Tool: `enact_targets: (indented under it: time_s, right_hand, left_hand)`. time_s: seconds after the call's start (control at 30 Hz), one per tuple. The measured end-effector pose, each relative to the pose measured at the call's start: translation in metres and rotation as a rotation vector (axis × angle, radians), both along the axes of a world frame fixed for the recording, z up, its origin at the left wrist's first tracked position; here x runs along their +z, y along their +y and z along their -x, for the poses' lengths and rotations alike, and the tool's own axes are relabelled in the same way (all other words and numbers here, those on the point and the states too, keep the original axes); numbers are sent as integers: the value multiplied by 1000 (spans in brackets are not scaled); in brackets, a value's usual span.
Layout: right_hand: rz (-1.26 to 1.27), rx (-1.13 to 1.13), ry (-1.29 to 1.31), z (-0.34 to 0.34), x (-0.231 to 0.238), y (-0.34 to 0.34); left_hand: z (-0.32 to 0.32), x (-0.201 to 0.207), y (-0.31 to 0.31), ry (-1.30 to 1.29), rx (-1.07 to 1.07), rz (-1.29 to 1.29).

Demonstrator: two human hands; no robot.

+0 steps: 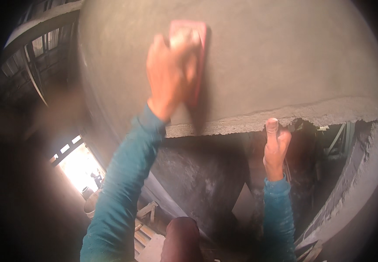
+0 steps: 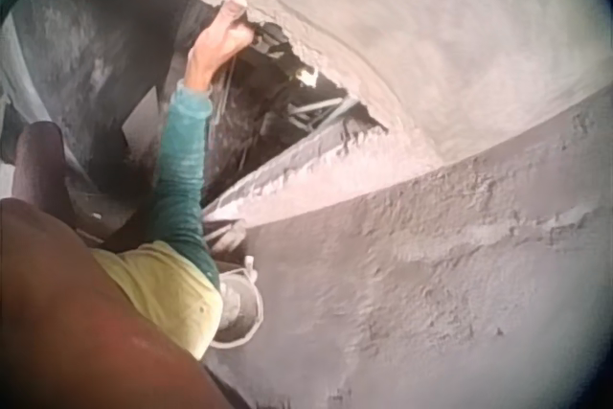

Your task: The person smooths a freshly plastered wall using a pink rectangular trowel. They repeatedly rub the trowel across the curved wall surface, occasionally dipping it into a bucket of water to keep the surface wet. The person works methodically across different sections of the wall, maintaining consistent pressure and motion.

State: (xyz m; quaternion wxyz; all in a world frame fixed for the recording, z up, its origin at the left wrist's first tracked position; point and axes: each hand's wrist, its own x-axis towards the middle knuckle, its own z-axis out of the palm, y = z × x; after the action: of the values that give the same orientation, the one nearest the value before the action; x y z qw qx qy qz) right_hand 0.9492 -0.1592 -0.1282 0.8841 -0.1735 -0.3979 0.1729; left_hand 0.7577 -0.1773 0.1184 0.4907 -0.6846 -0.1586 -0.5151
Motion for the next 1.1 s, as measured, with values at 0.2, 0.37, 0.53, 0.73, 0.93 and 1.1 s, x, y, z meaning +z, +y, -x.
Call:
enact_targets:
  time_s: [0.2, 0.37, 0.53, 0.73, 0.93, 1.1]
  right_hand:
    - [6, 1, -9, -12, -4, -1]
    - [-5, -4, -68, -4, 1, -6]
    - [-18, -24, -28, -5, 1, -5]
    - [28, -83, -105, -7, 0, -5]
    - [37, -38, -28, -12, -1, -8]
    - [15, -37, -50, -2, 2, -6]
  left_hand:
    - [-27, -13, -10, 39, -17, -27]
    - [-15, 27, 5, -6, 28, -67]
    - [-37, 65, -1, 15, -10, -133]
    - [-11, -10, 1, 80, -5, -29]
    - [-34, 19, -6, 53, 16, -78]
    - [-1, -70, -9, 82, 36, 52]
